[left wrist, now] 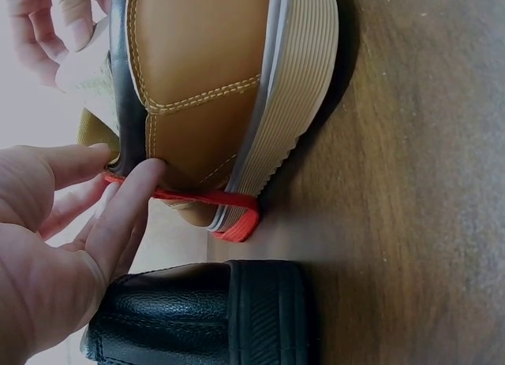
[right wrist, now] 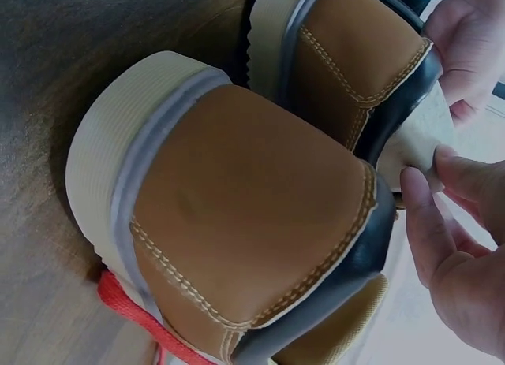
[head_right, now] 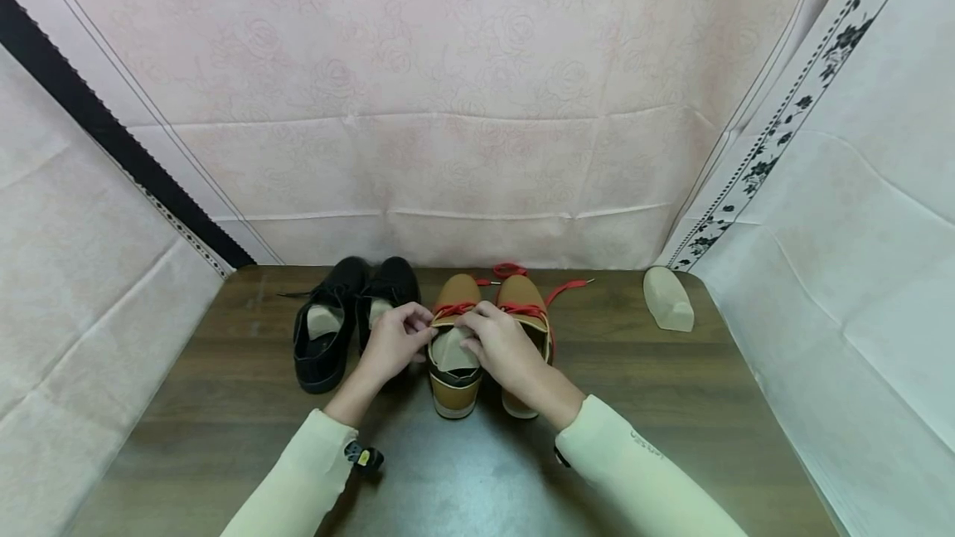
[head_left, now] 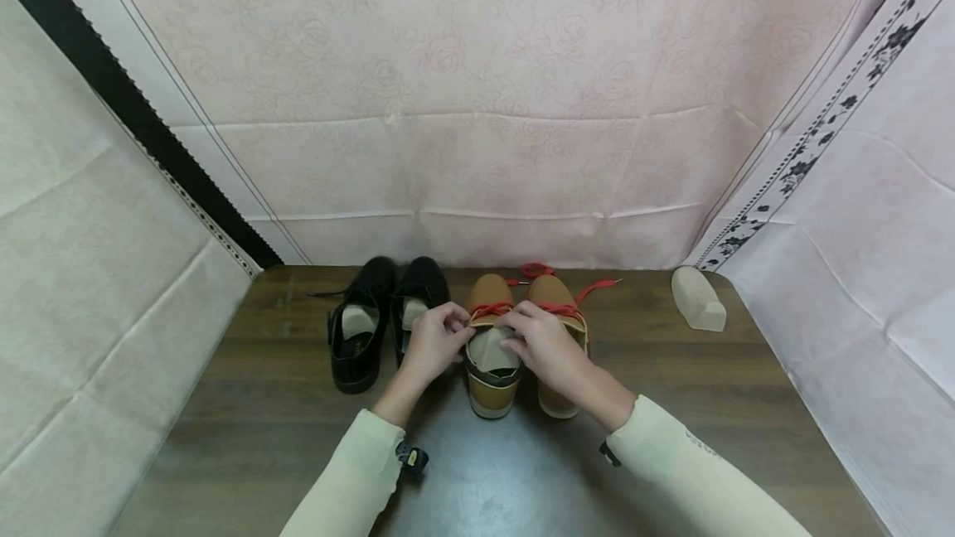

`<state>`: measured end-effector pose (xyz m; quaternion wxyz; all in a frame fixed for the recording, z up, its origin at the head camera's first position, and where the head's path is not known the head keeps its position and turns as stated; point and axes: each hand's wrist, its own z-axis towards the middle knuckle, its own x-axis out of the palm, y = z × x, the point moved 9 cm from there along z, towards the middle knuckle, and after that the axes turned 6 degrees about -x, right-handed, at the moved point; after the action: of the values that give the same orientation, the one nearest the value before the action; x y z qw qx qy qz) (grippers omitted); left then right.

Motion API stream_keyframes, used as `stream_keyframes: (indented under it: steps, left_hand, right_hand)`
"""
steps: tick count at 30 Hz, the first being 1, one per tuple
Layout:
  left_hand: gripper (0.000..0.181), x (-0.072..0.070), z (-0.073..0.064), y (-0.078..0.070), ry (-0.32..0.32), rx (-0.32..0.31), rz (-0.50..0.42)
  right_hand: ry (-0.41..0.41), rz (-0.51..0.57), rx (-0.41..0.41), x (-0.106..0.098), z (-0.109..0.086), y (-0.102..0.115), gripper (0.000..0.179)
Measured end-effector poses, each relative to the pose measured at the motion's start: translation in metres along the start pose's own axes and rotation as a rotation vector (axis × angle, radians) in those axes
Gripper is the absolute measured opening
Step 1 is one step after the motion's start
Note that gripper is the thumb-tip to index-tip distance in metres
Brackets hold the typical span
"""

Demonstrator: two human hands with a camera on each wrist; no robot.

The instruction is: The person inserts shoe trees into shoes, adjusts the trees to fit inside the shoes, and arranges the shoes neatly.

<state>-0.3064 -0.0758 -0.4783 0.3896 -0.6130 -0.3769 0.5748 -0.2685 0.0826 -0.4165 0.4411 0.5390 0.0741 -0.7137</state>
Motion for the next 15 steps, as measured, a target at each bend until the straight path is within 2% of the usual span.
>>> stream_keyframes:
  steps: [15]
  left_hand:
    - [0.010,-0.0007,-0.0004,-0.0007,-0.003,0.004,-0.001]
  right_hand:
    - [-0.059,0.001,-0.008,-0.0010,0.0017,-0.0018,0.023]
